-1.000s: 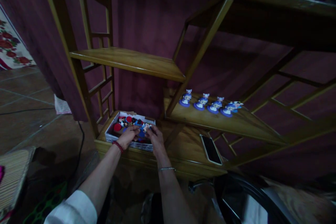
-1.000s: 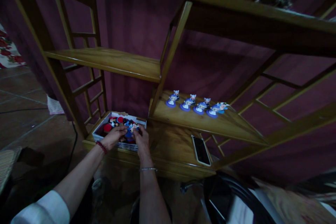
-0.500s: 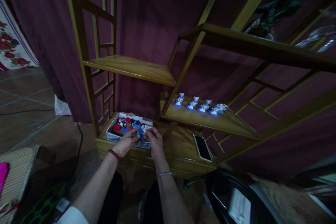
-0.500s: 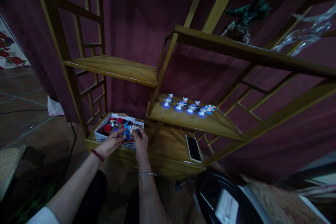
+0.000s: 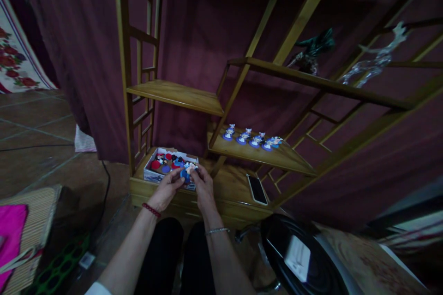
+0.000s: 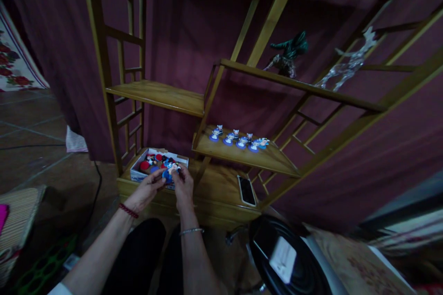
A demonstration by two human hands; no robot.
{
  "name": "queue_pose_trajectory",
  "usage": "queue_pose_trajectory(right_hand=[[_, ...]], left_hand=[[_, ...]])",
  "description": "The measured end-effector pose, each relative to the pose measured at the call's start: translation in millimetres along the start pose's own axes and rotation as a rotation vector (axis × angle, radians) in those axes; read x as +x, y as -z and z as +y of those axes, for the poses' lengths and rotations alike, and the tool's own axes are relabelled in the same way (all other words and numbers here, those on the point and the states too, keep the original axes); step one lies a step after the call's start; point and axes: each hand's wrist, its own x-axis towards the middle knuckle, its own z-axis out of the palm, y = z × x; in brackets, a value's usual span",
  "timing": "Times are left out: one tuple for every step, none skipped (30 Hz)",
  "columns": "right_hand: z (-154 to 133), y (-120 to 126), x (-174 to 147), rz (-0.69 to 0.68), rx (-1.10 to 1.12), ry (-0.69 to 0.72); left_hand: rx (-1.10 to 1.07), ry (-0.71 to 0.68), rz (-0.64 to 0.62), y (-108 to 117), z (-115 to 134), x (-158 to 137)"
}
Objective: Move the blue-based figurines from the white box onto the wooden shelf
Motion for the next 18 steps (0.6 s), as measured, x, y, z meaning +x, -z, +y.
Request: queue_pose_trajectory(right_hand=[[-2,-1,-3,-0.007,-0.003,0.008],[-5,-1,-5,-0.013,-0.007,0.015],[-7,-1,-8,-0.018,-0.011,0.021],[-9,-1,-10,-0.021,-0.017,0.025],[-10,-2,-13,-0.021,-0.022,0.03],[-12,-1,-15,-0.02,-0.027,0.036],[-13,-1,-17,-0.019,-0.029,0.041],[-14,-1,-19,-0.017,-0.032,0.044],[-15,-1,-21,-0.015,-0.034,0.046],[-16,-1,-23,-0.013,-0.036,0.045],[-17,-1,-24,-0.008,-0.037,0.038],[-17,-1,-26,-0.001,-0.039,0.028],[-18,0,-27,0.008,-0.042,0.019],[-19,0,-29,0.015,-0.045,0.013],[-19,0,-31,0.02,-0.047,0.009],[-20,0,-32,0.024,-0.048,0.01],[-21,0,-34,0.023,-0.048,0.015],[-22,0,-36,0.02,-0.048,0.023]], left_hand=[[-0.005,-0.004,0.002,-1,1,-3],[-0.009,-0.008,0.005,-2,2,-5],[-0.012,-0.013,0.008,-3,2,-8],[-0.014,-0.018,0.01,-3,3,-10],[-0.015,-0.022,0.013,-4,3,-12],[-0.015,-0.024,0.016,-4,4,-14],[-0.014,-0.025,0.019,-5,4,-15],[-0.014,-0.026,0.021,-6,4,-17],[-0.015,-0.028,0.024,-7,4,-19],[-0.019,-0.031,0.027,-7,4,-20],[-0.024,-0.032,0.03,-8,4,-22],[-0.029,-0.034,0.031,-9,4,-24],[-0.032,-0.036,0.031,-10,3,-26],[-0.033,-0.036,0.028,-10,3,-27],[-0.031,-0.038,0.023,-10,2,-29],[-0.029,-0.042,0.016,-10,2,-31],[-0.027,-0.047,0.011,-10,1,-32],[-0.026,-0.05,0.008,-10,1,-34]])
